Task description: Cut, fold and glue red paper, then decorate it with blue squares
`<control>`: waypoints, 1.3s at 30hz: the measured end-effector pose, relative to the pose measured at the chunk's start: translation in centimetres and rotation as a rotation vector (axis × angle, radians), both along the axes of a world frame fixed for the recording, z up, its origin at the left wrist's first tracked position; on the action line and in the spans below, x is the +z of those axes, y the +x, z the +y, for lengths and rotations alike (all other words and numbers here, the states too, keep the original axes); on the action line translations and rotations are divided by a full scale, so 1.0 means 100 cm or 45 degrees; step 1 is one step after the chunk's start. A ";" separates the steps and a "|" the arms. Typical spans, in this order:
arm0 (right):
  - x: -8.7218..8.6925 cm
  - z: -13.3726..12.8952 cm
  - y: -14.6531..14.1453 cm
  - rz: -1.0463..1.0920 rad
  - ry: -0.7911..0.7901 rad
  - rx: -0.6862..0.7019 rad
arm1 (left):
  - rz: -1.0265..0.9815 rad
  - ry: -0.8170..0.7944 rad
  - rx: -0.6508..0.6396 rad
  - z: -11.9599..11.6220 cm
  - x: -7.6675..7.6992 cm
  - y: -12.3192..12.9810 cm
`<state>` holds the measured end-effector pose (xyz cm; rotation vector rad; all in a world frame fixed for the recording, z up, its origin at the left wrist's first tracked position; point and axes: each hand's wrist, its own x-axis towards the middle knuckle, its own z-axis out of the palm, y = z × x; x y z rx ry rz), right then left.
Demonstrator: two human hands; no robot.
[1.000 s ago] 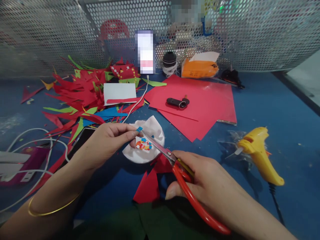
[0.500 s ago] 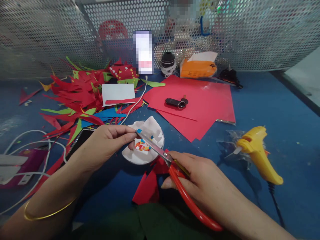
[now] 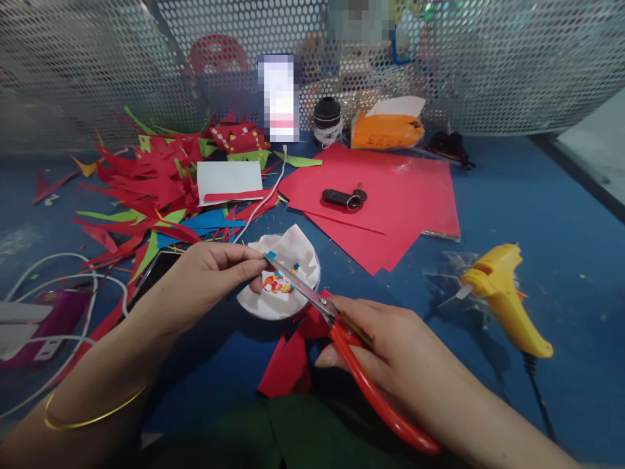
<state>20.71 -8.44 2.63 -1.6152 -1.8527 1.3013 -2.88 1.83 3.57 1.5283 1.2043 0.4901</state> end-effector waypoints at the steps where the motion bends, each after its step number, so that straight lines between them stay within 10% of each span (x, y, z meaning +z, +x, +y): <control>1: 0.000 0.000 0.001 -0.012 0.007 0.000 | 0.016 0.006 -0.006 0.000 0.000 -0.001; 39: -0.008 -0.002 0.008 -0.019 -0.074 0.036 | 0.148 -0.019 -0.026 0.003 -0.003 -0.001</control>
